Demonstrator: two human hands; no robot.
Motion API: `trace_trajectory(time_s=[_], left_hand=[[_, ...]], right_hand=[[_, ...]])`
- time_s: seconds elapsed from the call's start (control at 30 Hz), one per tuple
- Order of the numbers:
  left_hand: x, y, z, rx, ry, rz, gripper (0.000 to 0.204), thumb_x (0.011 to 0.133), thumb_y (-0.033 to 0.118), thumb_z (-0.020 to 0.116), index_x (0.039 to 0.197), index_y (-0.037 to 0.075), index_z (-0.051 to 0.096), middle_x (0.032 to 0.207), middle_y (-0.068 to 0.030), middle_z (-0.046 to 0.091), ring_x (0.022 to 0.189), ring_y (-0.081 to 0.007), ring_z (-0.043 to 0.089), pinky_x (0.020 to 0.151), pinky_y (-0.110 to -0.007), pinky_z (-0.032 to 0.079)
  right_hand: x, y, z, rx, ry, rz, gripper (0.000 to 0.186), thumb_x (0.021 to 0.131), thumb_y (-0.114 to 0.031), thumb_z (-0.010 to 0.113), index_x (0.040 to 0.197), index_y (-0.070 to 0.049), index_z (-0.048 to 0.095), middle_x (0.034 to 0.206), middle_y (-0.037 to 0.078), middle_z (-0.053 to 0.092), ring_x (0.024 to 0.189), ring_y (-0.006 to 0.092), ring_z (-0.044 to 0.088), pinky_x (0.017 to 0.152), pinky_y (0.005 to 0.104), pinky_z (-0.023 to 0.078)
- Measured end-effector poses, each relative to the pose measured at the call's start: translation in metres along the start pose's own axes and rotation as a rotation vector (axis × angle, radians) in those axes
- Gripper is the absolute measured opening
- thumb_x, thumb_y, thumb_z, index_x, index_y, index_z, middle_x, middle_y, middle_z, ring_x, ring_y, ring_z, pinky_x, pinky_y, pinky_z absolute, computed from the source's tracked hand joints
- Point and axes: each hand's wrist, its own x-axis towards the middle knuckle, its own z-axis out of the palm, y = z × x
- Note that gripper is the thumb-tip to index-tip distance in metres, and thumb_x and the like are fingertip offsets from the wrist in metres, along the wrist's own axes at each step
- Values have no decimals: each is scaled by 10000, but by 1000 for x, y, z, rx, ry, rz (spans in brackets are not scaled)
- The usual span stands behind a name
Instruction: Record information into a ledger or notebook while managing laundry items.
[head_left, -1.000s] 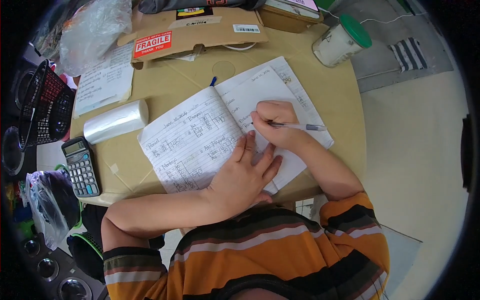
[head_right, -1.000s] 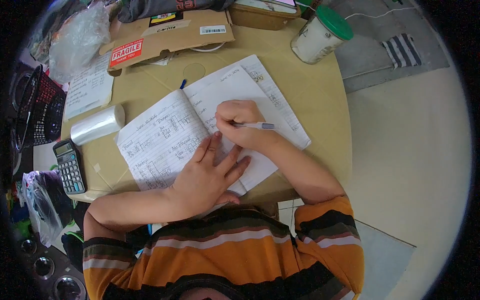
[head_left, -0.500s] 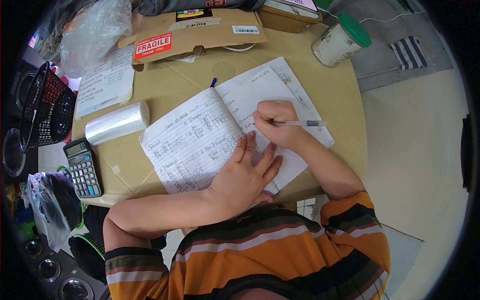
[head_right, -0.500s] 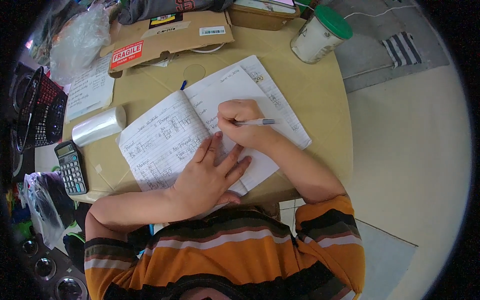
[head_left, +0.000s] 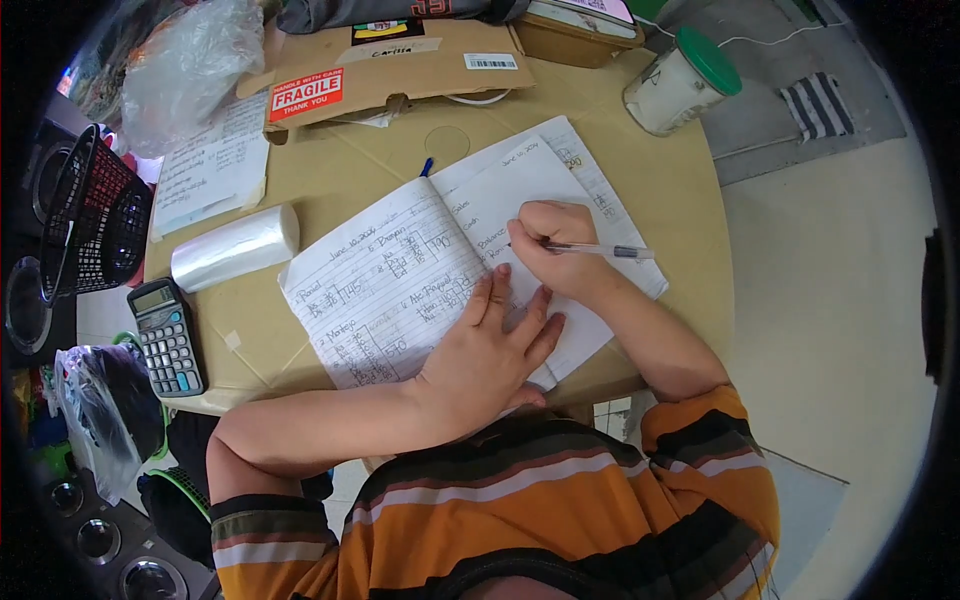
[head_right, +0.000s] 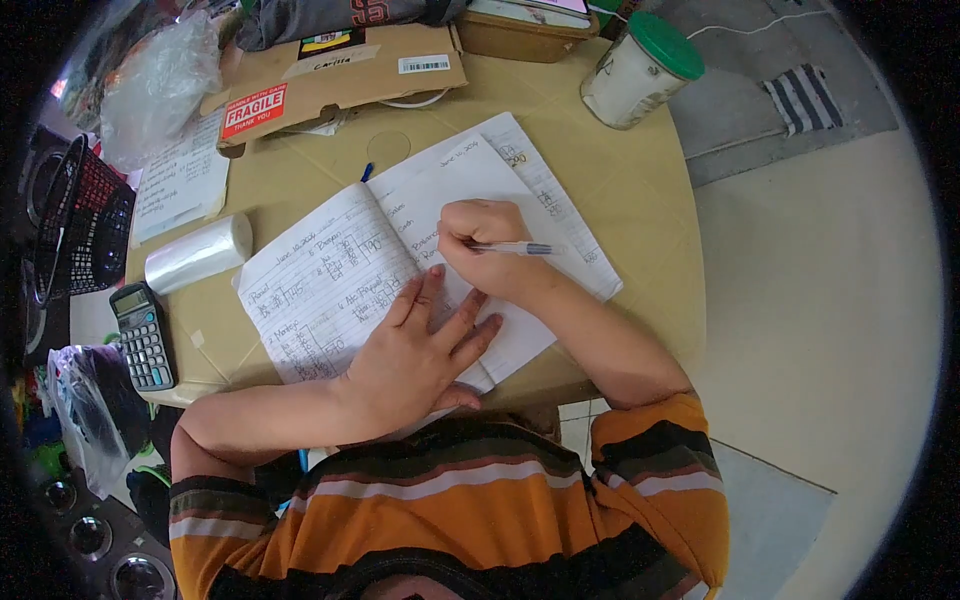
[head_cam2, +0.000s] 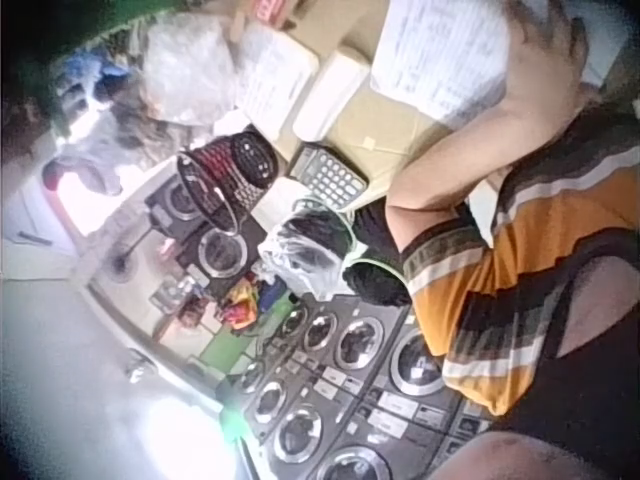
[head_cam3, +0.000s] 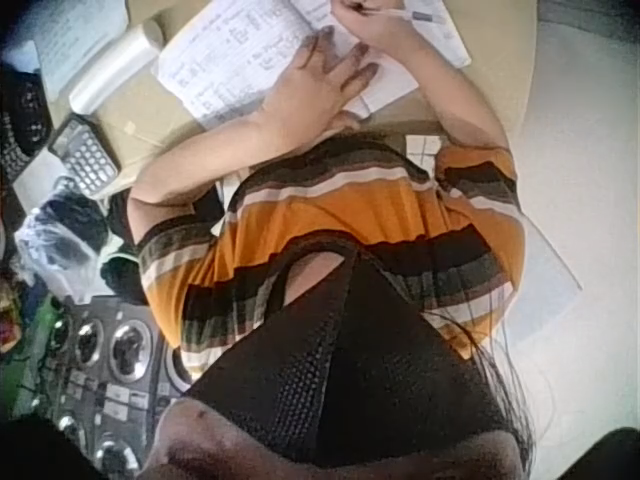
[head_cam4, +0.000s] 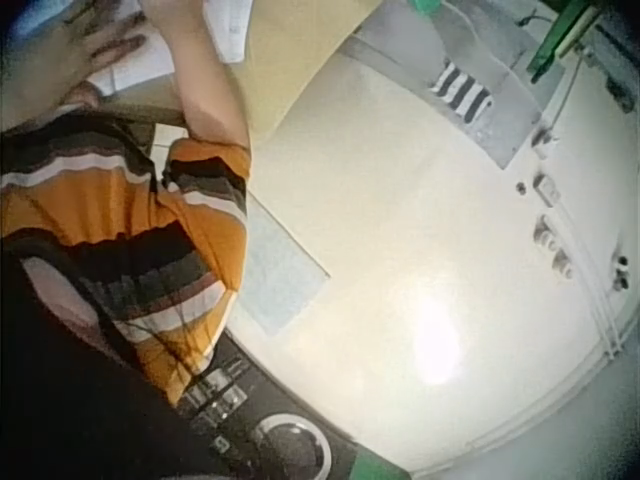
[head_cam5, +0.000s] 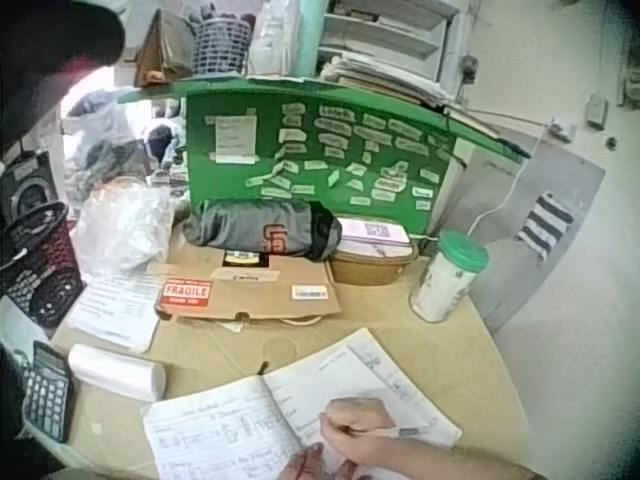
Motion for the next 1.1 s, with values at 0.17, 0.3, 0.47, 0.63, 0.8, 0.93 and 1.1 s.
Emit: trace_trajectory(time_s=[0.17, 0.3, 0.47, 0.63, 0.8, 0.93, 1.1], left_hand=[[0, 0, -1, 6, 7, 6, 818, 784, 649, 591, 1429, 158, 484, 1465, -152, 431, 1327, -508, 381, 1144, -557, 255], [0, 0, 0, 13, 12, 2, 821, 782, 652, 589, 1428, 158, 484, 1465, -150, 433, 1323, -504, 386, 1143, -553, 258], [0, 0, -1, 18, 19, 9, 824, 780, 653, 588, 1426, 152, 486, 1464, -147, 434, 1321, -501, 389, 1139, -553, 264], [0, -1, 0, 12, 26, 9, 827, 780, 651, 589, 1427, 146, 486, 1471, -148, 427, 1317, -501, 391, 1136, -551, 267], [-2, -2, 2, -1, 26, 10, 821, 784, 646, 591, 1429, 148, 489, 1478, -150, 420, 1319, -493, 392, 1136, -546, 271], [-6, -3, 1, 16, 45, 5, 808, 791, 654, 578, 1418, 151, 500, 1480, -135, 422, 1316, -474, 395, 1137, -531, 268], [-1, -12, 10, -88, 106, 63, 765, 783, 657, 598, 1356, 153, 539, 1443, -101, 437, 1336, -425, 353, 1131, -507, 275]], right_hand=[[-1, 2, -2, -15, -11, 3, 346, 839, 26, 636, 631, -17, 363, 548, 54, 364, 506, 143, 328, 468, 335, 286], [0, 2, 0, -11, 17, -10, 341, 829, 27, 640, 629, -16, 366, 550, 63, 384, 499, 153, 343, 468, 340, 295], [2, 0, -2, -7, 20, -15, 336, 819, 40, 631, 629, -15, 359, 550, 61, 373, 499, 148, 351, 467, 337, 290], [0, 2, -4, -11, 3, -29, 330, 824, 50, 624, 629, -18, 367, 551, 53, 364, 504, 136, 338, 468, 325, 286], [-3, 8, -1, -27, 100, -12, 347, 832, 47, 627, 617, -31, 367, 553, 29, 383, 504, 112, 338, 468, 310, 289], [-1, 16, 0, 62, 123, 110, 308, 958, -116, 593, 690, -52, 454, 590, -7, 473, 504, 74, 394, 459, 265, 329], [-2, 8, -14, 502, 49, 380, 360, 1034, -375, 489, 881, -51, 529, 672, 23, 563, 511, 60, 468, 457, 212, 392]])
